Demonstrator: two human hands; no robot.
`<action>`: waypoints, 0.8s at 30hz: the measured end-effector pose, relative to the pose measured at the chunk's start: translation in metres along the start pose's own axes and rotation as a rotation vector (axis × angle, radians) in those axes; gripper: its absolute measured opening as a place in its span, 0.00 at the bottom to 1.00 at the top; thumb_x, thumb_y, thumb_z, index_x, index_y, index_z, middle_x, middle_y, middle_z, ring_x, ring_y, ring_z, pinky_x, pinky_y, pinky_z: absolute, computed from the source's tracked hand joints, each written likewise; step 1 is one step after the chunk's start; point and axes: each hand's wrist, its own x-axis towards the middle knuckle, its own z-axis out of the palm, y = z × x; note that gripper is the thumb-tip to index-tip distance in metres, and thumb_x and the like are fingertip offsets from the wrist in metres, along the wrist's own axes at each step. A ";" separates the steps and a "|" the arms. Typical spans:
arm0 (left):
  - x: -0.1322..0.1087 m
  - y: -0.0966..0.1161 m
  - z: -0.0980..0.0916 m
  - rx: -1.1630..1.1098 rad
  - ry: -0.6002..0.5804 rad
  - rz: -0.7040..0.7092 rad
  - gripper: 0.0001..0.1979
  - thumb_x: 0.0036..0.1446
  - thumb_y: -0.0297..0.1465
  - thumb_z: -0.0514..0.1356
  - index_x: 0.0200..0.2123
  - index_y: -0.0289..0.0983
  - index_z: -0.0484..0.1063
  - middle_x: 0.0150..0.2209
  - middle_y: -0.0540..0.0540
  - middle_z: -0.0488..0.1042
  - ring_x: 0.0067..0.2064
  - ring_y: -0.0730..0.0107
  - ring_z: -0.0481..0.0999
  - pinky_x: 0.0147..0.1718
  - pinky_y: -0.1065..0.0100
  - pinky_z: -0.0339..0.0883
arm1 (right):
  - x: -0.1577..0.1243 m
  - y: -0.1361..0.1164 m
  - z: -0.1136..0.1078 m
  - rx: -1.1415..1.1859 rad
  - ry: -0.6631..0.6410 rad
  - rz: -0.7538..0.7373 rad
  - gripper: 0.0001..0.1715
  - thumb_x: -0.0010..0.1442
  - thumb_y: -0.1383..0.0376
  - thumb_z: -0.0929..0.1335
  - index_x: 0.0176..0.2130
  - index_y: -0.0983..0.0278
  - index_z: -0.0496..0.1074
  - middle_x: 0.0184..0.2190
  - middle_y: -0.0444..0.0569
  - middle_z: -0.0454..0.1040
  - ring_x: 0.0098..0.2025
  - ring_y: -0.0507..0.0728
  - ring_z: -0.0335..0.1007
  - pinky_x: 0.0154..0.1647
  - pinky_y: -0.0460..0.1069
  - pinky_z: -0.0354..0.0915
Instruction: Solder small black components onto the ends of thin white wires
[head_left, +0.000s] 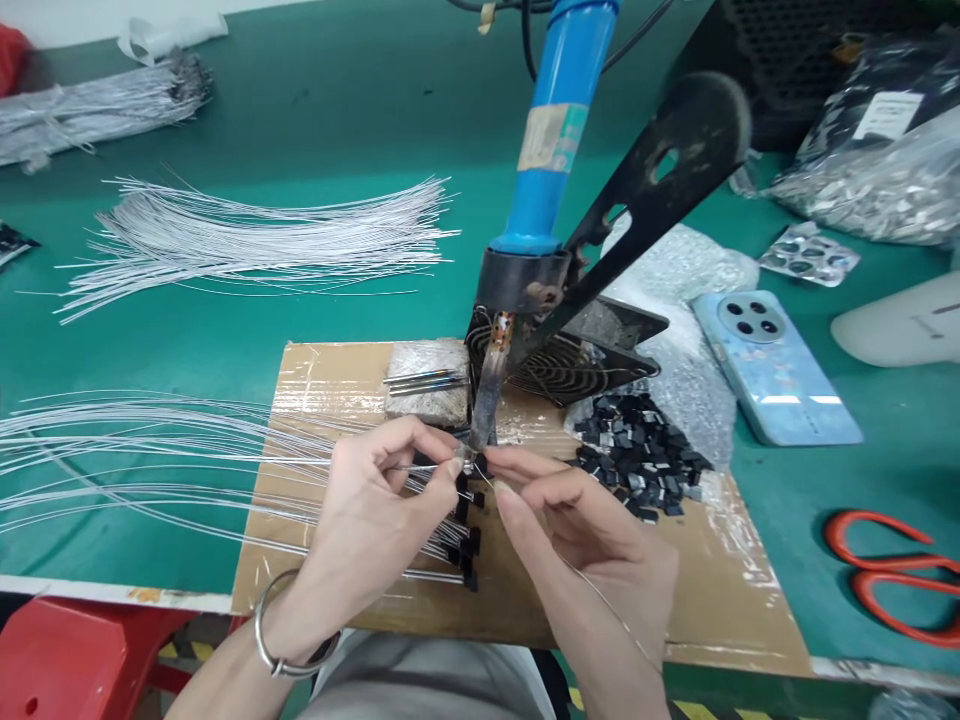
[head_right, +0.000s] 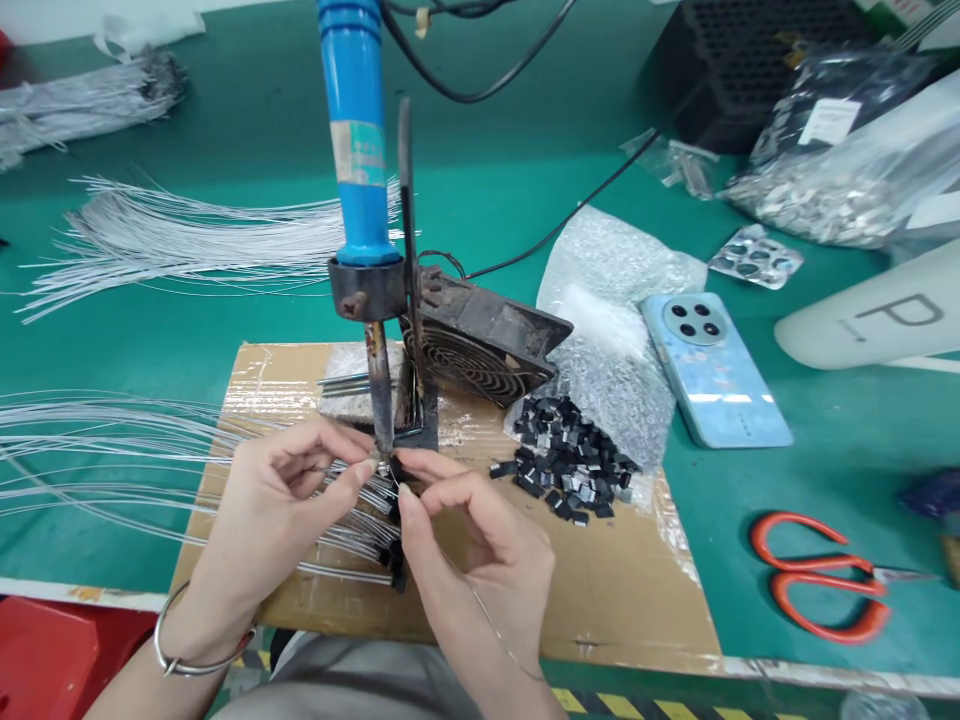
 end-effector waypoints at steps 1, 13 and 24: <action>0.000 0.000 0.000 0.002 -0.001 -0.001 0.03 0.51 0.26 0.63 0.25 0.36 0.74 0.34 0.44 0.81 0.35 0.65 0.79 0.29 0.71 0.68 | 0.000 0.000 0.000 0.003 0.000 0.000 0.11 0.61 0.65 0.73 0.27 0.60 0.73 0.45 0.50 0.82 0.50 0.58 0.79 0.51 0.52 0.72; 0.000 0.000 -0.001 0.009 0.000 0.010 0.04 0.51 0.27 0.63 0.25 0.36 0.74 0.33 0.44 0.81 0.33 0.67 0.77 0.25 0.72 0.64 | 0.000 0.000 0.000 0.004 0.002 -0.010 0.11 0.60 0.65 0.73 0.27 0.60 0.73 0.44 0.49 0.83 0.48 0.58 0.79 0.50 0.51 0.71; 0.000 -0.001 0.000 -0.005 0.002 -0.005 0.04 0.50 0.27 0.63 0.25 0.36 0.73 0.33 0.44 0.80 0.34 0.65 0.78 0.29 0.70 0.68 | 0.000 0.001 0.000 -0.032 -0.009 -0.034 0.11 0.61 0.65 0.73 0.27 0.60 0.73 0.44 0.50 0.83 0.49 0.58 0.79 0.49 0.51 0.72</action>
